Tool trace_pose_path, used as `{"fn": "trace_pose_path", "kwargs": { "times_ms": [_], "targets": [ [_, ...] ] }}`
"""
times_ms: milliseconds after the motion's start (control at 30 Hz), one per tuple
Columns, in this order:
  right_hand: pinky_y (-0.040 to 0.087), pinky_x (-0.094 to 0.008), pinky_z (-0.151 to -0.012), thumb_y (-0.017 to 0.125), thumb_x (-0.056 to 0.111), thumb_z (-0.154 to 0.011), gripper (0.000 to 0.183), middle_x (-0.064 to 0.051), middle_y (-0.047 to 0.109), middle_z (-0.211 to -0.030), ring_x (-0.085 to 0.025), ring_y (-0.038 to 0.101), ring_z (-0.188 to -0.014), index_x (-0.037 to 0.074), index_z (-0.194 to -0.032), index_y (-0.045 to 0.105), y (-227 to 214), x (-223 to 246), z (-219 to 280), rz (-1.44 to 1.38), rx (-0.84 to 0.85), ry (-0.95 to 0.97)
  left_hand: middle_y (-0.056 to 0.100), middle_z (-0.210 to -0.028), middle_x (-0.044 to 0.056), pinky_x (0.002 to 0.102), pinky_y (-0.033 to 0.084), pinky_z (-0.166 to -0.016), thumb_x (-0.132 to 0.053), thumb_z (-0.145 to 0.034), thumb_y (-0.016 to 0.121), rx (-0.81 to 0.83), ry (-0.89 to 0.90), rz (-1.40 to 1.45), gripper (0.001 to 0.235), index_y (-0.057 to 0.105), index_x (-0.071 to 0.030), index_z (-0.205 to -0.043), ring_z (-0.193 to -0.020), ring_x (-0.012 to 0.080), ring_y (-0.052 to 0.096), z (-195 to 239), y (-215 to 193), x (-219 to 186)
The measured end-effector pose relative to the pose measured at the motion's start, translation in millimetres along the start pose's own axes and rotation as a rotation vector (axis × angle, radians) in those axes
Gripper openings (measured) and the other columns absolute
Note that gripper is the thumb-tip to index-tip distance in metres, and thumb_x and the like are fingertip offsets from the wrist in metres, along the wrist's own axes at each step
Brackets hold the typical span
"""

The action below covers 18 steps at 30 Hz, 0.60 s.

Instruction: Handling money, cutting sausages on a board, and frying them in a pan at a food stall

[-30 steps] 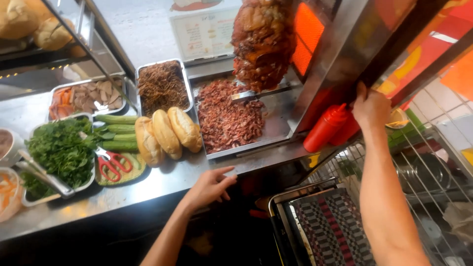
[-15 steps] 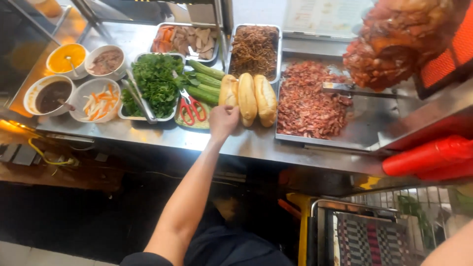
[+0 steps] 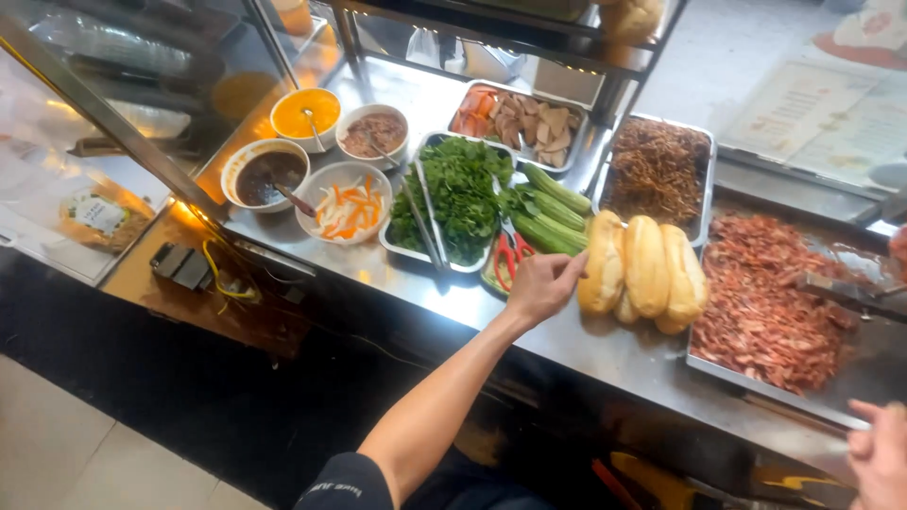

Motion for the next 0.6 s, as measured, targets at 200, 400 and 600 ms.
{"fn": "trace_pose_path", "kwargs": {
  "times_ms": [200,400,600],
  "targets": [
    [0.048,-0.027,-0.066,0.059,0.017,-0.109,0.025,-0.007,0.065,-0.077,-0.014,0.053,-0.063,0.001,-0.120,0.074,234,406,-30,-0.238,0.231,0.205,0.077,-0.069,0.002,0.024,0.053,-0.064,-0.041,-0.100,0.060,-0.054,-0.184,0.226,0.048,0.079,-0.007,-0.072,-0.068,0.0091,0.075,21,-152,85],
    [0.044,-0.028,-0.061,0.063,0.027,-0.101,0.030,-0.007,0.065,-0.073,-0.015,0.053,-0.064,0.003,-0.109,0.079,413,589,-32,-0.245,0.723,0.041,0.061,-0.057,0.001,0.022,0.043,-0.044,-0.036,-0.103,0.051,-0.304,-0.321,0.266,0.038,0.079,-0.013,-0.114,-0.037,0.0096,0.049,63,-320,114],
    [0.030,-0.025,-0.042,0.080,0.017,-0.090,0.025,-0.009,0.058,-0.057,-0.014,0.046,-0.048,-0.002,-0.076,0.073,530,688,-3,-0.387,1.077,-0.051,0.061,-0.059,0.005,0.022,0.044,-0.042,-0.037,-0.101,0.052,-0.705,-0.328,0.286,0.042,0.076,-0.007,-0.116,-0.042,0.0130,0.052,135,-444,101]
  ]
}}
Point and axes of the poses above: each hand's wrist, its own z-axis away from the middle knuckle, its own y-axis out of the palm, x = y × z, the point moved 9 cm from there along -z, towards the middle knuckle
